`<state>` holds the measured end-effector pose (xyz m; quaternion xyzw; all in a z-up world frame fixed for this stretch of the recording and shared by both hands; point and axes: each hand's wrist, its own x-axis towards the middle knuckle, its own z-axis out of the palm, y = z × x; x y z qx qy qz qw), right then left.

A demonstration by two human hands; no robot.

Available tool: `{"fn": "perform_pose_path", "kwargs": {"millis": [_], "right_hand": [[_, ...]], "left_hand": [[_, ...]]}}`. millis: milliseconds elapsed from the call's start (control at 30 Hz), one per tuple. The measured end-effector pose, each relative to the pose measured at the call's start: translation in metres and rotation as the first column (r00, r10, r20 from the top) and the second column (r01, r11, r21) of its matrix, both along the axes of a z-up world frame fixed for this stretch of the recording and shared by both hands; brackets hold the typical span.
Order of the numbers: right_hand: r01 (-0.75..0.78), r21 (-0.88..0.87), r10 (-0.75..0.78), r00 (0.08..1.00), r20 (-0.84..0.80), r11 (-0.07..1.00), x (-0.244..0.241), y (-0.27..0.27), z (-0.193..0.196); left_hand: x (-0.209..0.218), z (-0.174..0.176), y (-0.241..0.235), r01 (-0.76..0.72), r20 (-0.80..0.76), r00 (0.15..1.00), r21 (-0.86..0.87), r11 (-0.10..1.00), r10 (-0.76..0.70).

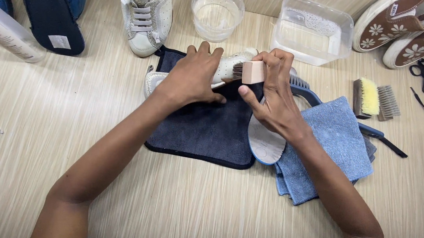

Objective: The person cleans a white sneaker using various brushes and a cleaning solution. They scrub the shoe's surface and sole with different brushes, occasionally dipping them into a container of liquid. The person also uses a cloth to wipe the shoe during the process.

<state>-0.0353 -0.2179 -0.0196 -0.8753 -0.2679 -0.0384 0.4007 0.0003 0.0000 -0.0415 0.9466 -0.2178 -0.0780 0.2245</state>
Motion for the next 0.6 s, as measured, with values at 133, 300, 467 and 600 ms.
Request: {"fn": "perform_pose_path", "kwargs": {"millis": [133,300,467,600], "right_hand": [[-0.004,-0.019,0.007,0.988,0.154,1.0,0.003,0.002,-0.038],[0.175,-0.182,-0.132,0.965,0.226,0.968,0.015,-0.01,-0.02],[0.084,-0.13,-0.051,0.969,0.243,0.988,0.005,0.0,-0.016],[0.114,-0.007,-0.109,0.959,0.262,0.993,0.025,-0.019,-0.027]], "left_hand": [[0.012,0.003,0.016,0.108,-0.111,0.987,-0.109,0.988,-0.12],[0.002,-0.019,0.002,0.073,-0.046,0.996,-0.094,0.993,-0.078],[-0.019,-0.001,-0.007,0.041,-0.003,0.999,-0.081,0.996,-0.041],[-0.023,-0.007,-0.014,0.012,0.014,1.0,-0.077,0.997,-0.01]]}}
